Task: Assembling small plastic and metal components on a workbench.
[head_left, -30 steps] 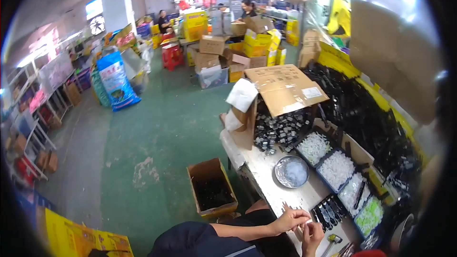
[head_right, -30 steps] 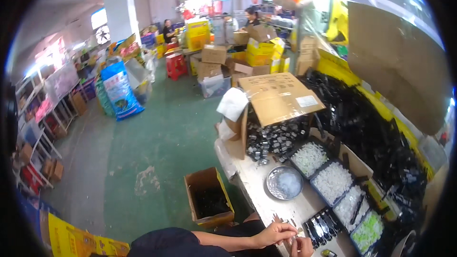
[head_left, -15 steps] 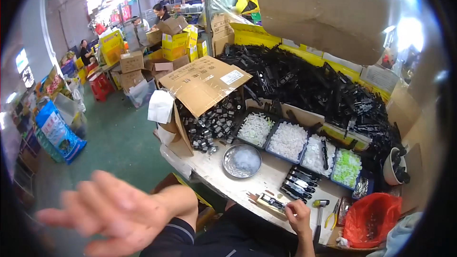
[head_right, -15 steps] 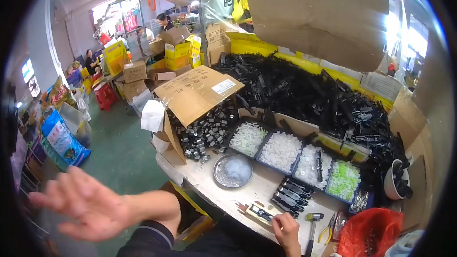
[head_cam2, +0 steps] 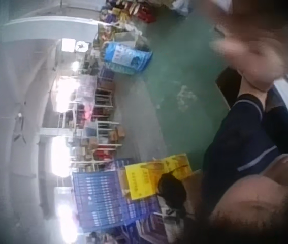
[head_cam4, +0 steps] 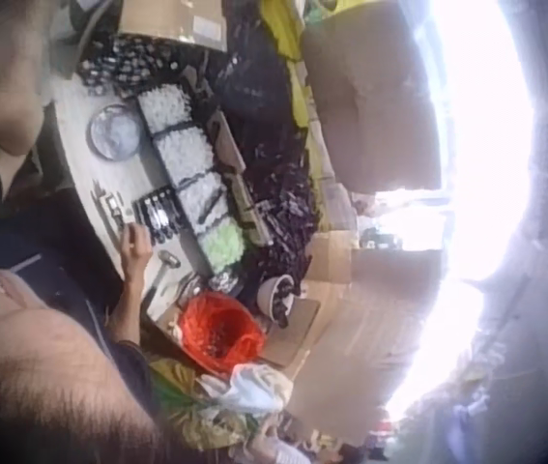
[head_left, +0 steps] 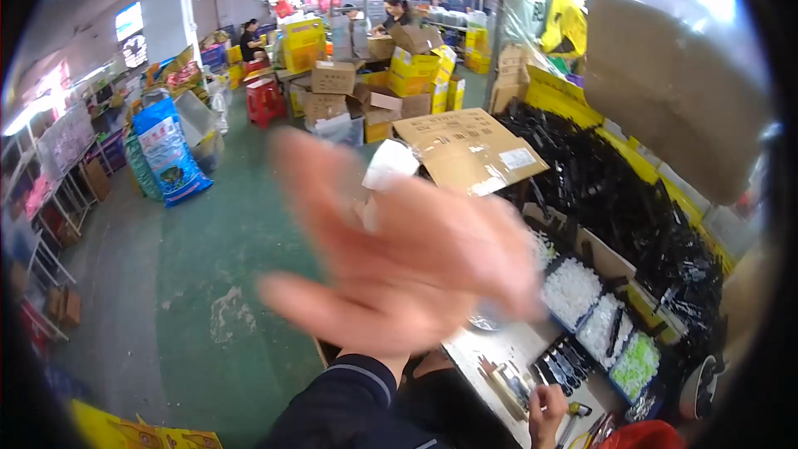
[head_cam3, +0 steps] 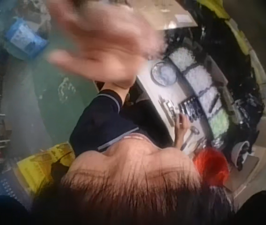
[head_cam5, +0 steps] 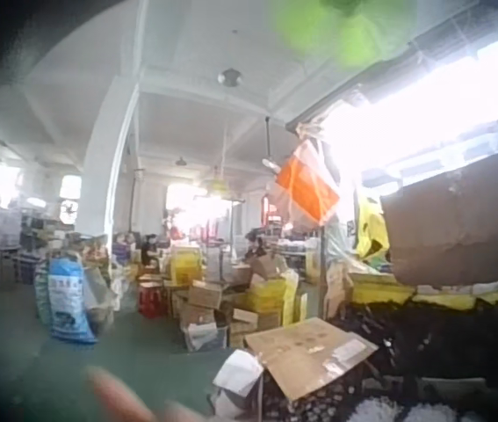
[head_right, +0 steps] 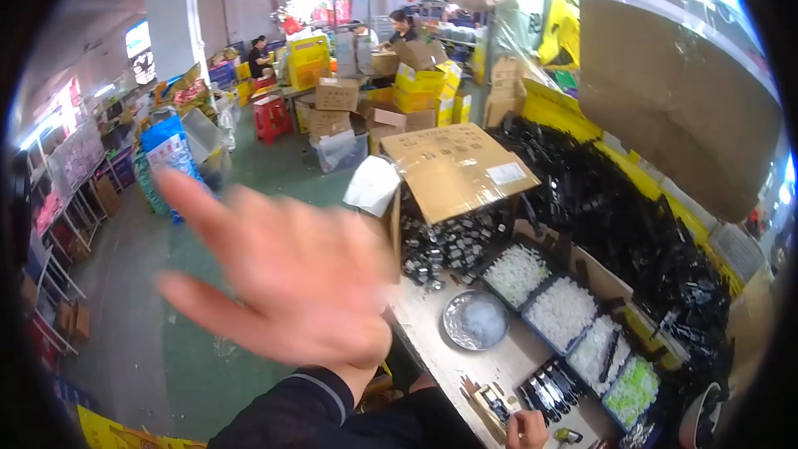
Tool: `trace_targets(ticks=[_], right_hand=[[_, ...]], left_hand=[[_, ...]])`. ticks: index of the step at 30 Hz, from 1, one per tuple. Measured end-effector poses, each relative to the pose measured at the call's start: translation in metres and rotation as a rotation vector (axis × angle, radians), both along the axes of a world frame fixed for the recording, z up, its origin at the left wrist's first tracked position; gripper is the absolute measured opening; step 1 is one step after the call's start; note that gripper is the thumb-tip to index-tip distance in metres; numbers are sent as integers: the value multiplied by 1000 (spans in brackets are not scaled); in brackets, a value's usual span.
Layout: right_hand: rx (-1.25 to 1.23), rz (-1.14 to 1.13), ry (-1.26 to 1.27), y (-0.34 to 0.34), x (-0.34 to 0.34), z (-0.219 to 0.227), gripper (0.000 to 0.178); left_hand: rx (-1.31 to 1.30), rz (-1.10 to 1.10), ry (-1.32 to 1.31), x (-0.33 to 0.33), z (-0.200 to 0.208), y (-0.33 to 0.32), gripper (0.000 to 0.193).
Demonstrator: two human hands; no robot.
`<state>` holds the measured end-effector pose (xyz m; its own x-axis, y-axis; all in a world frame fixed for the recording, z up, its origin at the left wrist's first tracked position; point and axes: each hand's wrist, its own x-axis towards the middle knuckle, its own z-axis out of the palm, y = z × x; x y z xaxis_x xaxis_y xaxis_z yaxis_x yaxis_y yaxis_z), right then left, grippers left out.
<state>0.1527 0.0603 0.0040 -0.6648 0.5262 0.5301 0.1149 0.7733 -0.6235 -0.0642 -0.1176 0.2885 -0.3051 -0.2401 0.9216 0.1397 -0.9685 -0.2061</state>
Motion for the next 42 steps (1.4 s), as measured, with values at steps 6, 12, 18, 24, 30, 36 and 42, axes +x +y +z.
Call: trace_targets(ticks=[6,12,18,24,30,36,42], right_hand=[[52,39,-18,-4,-4,9,9],[4,5,-69,-9,5,15,7],[9,-68,-40,0,5,19,6],[26,-21,-73,-2,-1,25,7],[29,-34,-115,-2,8,28,6],[69,-7,-145,-1,16,32,7],[201,61,-131,2,16,31,10]], left_hand=[[-702,806,348,14,-155,106,29],[-1123,774,251,29,-276,79,17],[-1228,792,180,30,-300,82,10],[-1277,637,108,53,-303,82,10],[-1436,-758,478,10,-153,-3,24],[-410,-1148,1134,-12,-87,-37,50],[-885,-1158,891,1,-164,-29,82]])
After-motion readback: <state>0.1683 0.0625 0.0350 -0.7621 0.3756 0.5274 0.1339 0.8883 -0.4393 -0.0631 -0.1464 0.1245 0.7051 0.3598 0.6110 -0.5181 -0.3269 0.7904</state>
